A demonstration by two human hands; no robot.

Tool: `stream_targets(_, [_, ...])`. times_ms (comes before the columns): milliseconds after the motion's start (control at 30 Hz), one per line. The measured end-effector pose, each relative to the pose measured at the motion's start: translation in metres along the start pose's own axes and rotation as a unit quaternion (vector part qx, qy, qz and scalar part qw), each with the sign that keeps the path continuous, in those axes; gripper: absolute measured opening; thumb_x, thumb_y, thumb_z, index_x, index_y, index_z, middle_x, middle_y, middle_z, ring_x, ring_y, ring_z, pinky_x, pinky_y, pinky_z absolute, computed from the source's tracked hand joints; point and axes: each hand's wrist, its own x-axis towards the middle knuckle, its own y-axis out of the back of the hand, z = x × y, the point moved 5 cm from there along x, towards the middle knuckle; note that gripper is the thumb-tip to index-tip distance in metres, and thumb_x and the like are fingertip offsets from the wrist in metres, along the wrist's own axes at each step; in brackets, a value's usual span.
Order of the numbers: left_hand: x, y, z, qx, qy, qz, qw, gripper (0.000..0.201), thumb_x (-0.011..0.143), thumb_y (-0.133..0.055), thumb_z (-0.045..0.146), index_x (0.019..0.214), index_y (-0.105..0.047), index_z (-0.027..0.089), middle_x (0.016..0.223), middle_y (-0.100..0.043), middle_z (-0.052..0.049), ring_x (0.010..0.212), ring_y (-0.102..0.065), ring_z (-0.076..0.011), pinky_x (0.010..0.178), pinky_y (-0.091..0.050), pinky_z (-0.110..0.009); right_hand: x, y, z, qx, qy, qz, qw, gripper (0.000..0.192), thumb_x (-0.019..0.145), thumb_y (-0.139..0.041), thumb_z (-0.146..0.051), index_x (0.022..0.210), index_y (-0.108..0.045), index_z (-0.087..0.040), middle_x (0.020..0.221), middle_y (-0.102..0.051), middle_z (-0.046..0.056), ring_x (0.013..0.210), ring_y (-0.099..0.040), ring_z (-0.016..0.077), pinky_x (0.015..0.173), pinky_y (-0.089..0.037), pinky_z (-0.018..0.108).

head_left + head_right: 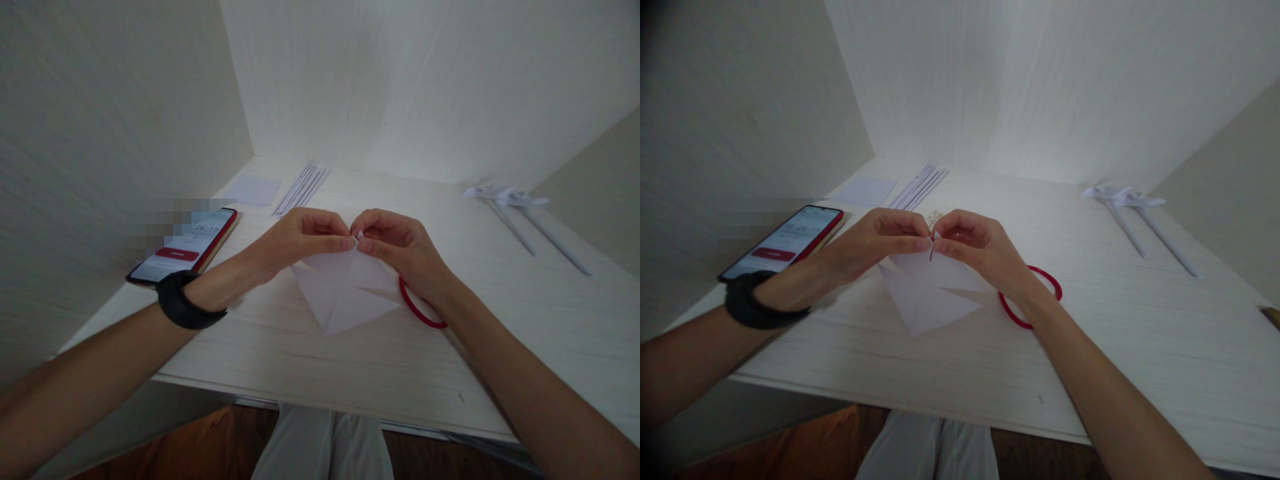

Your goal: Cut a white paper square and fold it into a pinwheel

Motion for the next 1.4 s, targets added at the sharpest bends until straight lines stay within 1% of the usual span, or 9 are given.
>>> stream_targets(167, [-0.001, -0.001, -0.001, 0.013, 0.000, 0.017, 1.000, 0.014, 0.069, -0.077, 0.024, 0.068, -0.067, 0.014, 0.065, -0.067, 0.003, 0.057, -0.058, -0.0076, 0.052, -0.041, -0.018, 0.001, 0.001, -0.002, 0.000, 0.013, 0.004, 1.000, 0.018, 0.068, -0.083, -0.027, 0.074, -0.069, -0.018, 0.072, -0.062, -0.003, 0.066, -0.056, 0.0095, 0.060, -0.044, 0.022])
stream_targets(367, [0.001, -0.001, 0.000, 0.070, -0.072, 0.032, 0.994, 0.015, 0.072, -0.077, 0.026, 0.070, -0.067, 0.015, 0.068, -0.066, 0.002, 0.062, -0.059, -0.0091, 0.055, -0.043, -0.020, 0.002, 0.005, 0.000, -0.018, 0.011, 0.024, 0.999, 0.017, 0.069, -0.081, -0.025, 0.071, -0.066, -0.017, 0.066, -0.061, -0.004, 0.059, -0.053, 0.0079, 0.054, -0.040, 0.022])
stream_targets(500, [0.000, 0.002, 0.001, 0.126, -0.116, 0.060, 0.983, 0.012, 0.077, -0.073, 0.026, 0.075, -0.066, 0.016, 0.073, -0.068, 0.001, 0.069, -0.062, -0.0110, 0.061, -0.047, -0.022, 0.000, 0.006, 0.000, -0.060, 0.009, 0.043, 0.997, 0.018, 0.069, -0.080, -0.023, 0.069, -0.062, -0.018, 0.065, -0.060, -0.004, 0.058, -0.052, 0.0087, 0.051, -0.038, 0.022])
stream_targets(667, [-0.001, 0.002, 0.005, 0.190, -0.143, 0.091, 0.967, 0.011, 0.078, -0.070, 0.024, 0.075, -0.066, 0.015, 0.073, -0.068, 0.000, 0.070, -0.063, -0.0119, 0.067, -0.050, -0.024, -0.002, 0.004, -0.002, -0.105, 0.005, 0.067, 0.992, 0.018, 0.072, -0.075, -0.023, 0.068, -0.059, -0.018, 0.064, -0.059, -0.003, 0.058, -0.051, 0.0095, 0.049, -0.037, 0.023])
stream_targets(933, [-0.004, 0.003, 0.009, 0.228, -0.184, 0.127, 0.948, 0.008, 0.078, -0.069, 0.021, 0.075, -0.065, 0.015, 0.074, -0.068, 0.000, 0.071, -0.064, -0.0116, 0.071, -0.052, -0.024, -0.001, 0.004, -0.002, -0.142, 0.022, 0.074, 0.987, 0.011, 0.076, -0.068, -0.024, 0.072, -0.059, -0.018, 0.068, -0.060, -0.002, 0.062, -0.053, 0.0105, 0.054, -0.041, 0.025])
stream_targets(1033, [-0.007, 0.000, 0.012, 0.267, -0.202, 0.143, 0.931, 0.006, 0.079, -0.068, 0.019, 0.075, -0.066, 0.015, 0.073, -0.068, 0.000, 0.071, -0.064, -0.0116, 0.071, -0.052, -0.024, -0.001, 0.004, -0.002, -0.172, 0.031, 0.088, 0.981, 0.008, 0.077, -0.066, -0.022, 0.073, -0.060, -0.018, 0.071, -0.061, -0.001, 0.065, -0.056, 0.0116, 0.060, -0.044, 0.027])
stream_targets(1133, [-0.009, -0.004, 0.015, 0.329, -0.223, 0.159, 0.904, 0.006, 0.079, -0.067, 0.015, 0.074, -0.065, 0.015, 0.072, -0.069, 0.001, 0.070, -0.063, -0.0114, 0.070, -0.051, -0.024, -0.002, 0.003, -0.004, -0.221, 0.049, 0.101, 0.969, 0.006, 0.076, -0.064, -0.019, 0.073, -0.059, -0.018, 0.072, -0.063, 0.000, 0.069, -0.059, 0.0134, 0.068, -0.047, 0.030])
stream_targets(1300, [-0.014, -0.009, 0.015, 0.426, -0.260, 0.188, 0.846, 0.009, 0.077, -0.067, 0.009, 0.074, -0.064, 0.017, 0.072, -0.068, 0.002, 0.069, -0.063, -0.0114, 0.068, -0.048, -0.024, -0.003, -0.002, -0.008, -0.300, 0.084, 0.117, 0.943, 0.008, 0.075, -0.061, -0.014, 0.071, -0.055, -0.019, 0.070, -0.060, -0.001, 0.068, -0.057, 0.0138, 0.067, -0.046, 0.030])
stream_targets(1400, [-0.016, -0.011, 0.012, 0.460, -0.274, 0.198, 0.821, 0.009, 0.076, -0.066, 0.008, 0.074, -0.063, 0.017, 0.072, -0.068, 0.002, 0.068, -0.062, -0.0118, 0.066, -0.046, -0.025, -0.005, -0.005, -0.010, -0.340, 0.104, 0.132, 0.925, 0.011, 0.073, -0.058, -0.009, 0.070, -0.054, -0.019, 0.070, -0.059, -0.001, 0.069, -0.056, 0.0138, 0.066, -0.044, 0.028])
